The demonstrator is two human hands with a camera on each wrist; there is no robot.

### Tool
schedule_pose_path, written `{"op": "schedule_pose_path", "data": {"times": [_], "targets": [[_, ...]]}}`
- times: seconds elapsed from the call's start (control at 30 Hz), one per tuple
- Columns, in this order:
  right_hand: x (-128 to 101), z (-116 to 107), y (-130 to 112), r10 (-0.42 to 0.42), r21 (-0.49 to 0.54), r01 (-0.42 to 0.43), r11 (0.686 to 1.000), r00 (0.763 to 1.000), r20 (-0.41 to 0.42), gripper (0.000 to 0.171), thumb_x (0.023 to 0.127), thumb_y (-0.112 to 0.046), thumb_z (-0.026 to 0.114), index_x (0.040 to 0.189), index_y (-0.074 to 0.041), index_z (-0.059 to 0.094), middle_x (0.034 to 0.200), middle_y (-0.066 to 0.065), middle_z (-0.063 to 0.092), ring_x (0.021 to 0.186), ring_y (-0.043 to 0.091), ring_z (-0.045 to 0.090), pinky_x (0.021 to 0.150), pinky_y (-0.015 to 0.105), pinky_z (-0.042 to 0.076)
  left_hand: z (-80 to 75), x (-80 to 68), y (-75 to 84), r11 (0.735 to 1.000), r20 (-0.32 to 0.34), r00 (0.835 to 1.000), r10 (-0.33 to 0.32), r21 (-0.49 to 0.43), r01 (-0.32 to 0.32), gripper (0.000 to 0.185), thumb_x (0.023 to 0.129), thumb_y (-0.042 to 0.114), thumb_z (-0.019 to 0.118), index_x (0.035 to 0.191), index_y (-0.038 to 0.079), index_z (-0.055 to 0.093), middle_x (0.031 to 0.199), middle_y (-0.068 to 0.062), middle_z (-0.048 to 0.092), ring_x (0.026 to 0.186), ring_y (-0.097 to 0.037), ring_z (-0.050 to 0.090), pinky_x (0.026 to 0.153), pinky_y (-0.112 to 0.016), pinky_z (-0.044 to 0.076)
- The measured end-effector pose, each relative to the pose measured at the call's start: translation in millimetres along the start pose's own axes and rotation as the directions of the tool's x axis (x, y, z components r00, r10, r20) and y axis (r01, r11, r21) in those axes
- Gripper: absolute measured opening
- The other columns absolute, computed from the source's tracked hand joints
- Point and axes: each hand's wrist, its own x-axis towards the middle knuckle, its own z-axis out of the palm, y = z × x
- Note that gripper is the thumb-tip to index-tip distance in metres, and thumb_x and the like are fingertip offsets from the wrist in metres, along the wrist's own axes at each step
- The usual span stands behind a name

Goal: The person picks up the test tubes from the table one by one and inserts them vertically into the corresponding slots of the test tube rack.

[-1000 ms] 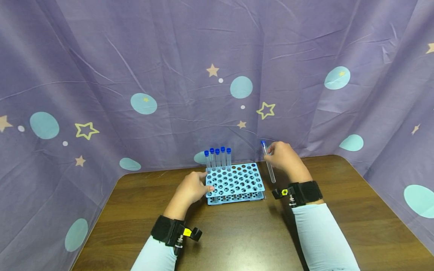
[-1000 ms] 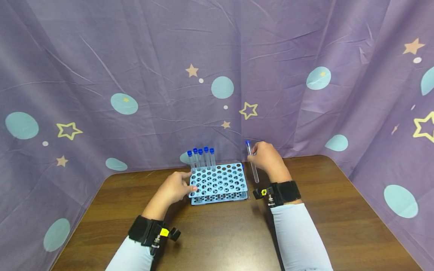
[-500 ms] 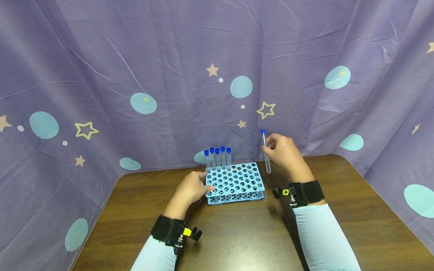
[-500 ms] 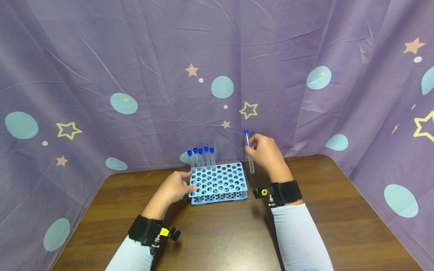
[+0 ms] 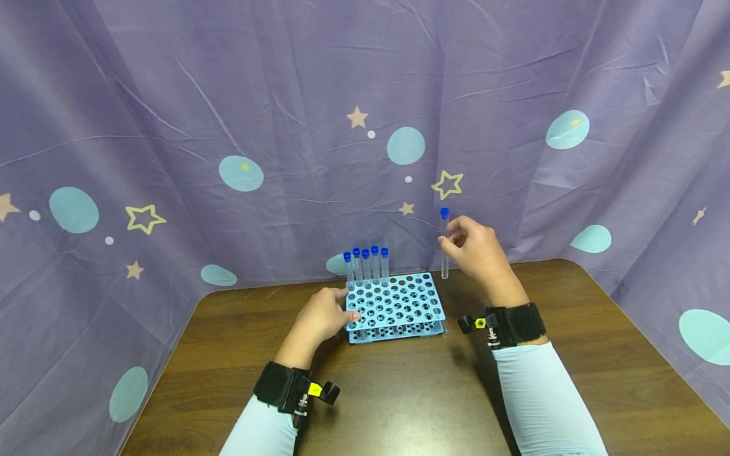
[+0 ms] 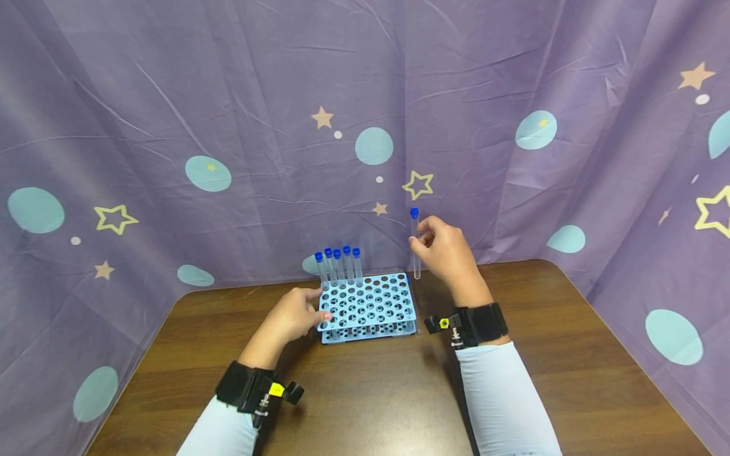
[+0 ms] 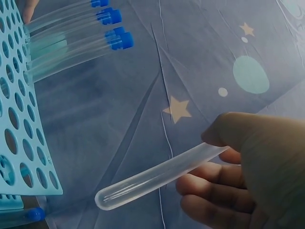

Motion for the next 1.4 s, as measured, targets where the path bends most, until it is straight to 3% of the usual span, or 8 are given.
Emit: {"op": "schedule_pose_path", "data": {"times": [0.43,0.73,1.0,1.4], "targets": [[-1,-3,-5,-0.055,0.065,0.061,0.996,0.995,-0.088,0.017,0.103,-0.015,0.08,0.113,-0.004,0.071,0.095,0.012,0.085,0.086,0.031,0.083,0.078,0.049,0.064,0.0,1.7,0.6,1.0,0.002,1.0,-0.01,-0.007,0.01,0.076,0.1,0.032,0.091,0.165,0.009,0.06,0.062,0.001,0.059,0.053,-0.019,0.064,0.056,-0.034,0.053],[0,-4,-10,-0.09,0.077,0.101,0.992,0.986,-0.137,0.018,0.101,-0.012,0.082,0.114,-0.003,0.072,0.093,0.01,0.085,0.081,0.027,0.082,0.077,0.038,0.064,0.0,2.7,-0.8,1.0,0.004,1.0,-0.014,-0.011,0.014,0.077,0.1,0.031,0.091,0.166,0.009,0.059,0.061,0.001,0.059,0.053,-0.019,0.063,0.054,-0.034,0.052],[-4,-9,-16,-0.097,0.108,0.115,0.987,0.982,-0.161,0.018,0.104,-0.014,0.082,0.117,-0.003,0.073,0.098,0.013,0.086,0.086,0.032,0.084,0.079,0.046,0.067,1.8,4.4,-0.2,1.0,0.006,1.0,0.003,-0.014,-0.003,0.078,0.099,0.033,0.092,0.166,0.009,0.059,0.061,0.0,0.061,0.052,-0.019,0.064,0.053,-0.034,0.051],[-2,2,-24,-0.147,0.146,0.173,0.974,0.974,-0.174,0.024,0.102,-0.011,0.086,0.119,0.001,0.074,0.102,0.015,0.087,0.085,0.034,0.084,0.08,0.054,0.069,-1.3,2.5,0.5,1.0,0.005,1.0,-0.01,-0.01,0.01,0.078,0.099,0.033,0.091,0.166,0.01,0.059,0.057,0.002,0.057,0.049,-0.018,0.061,0.049,-0.032,0.048]]}}
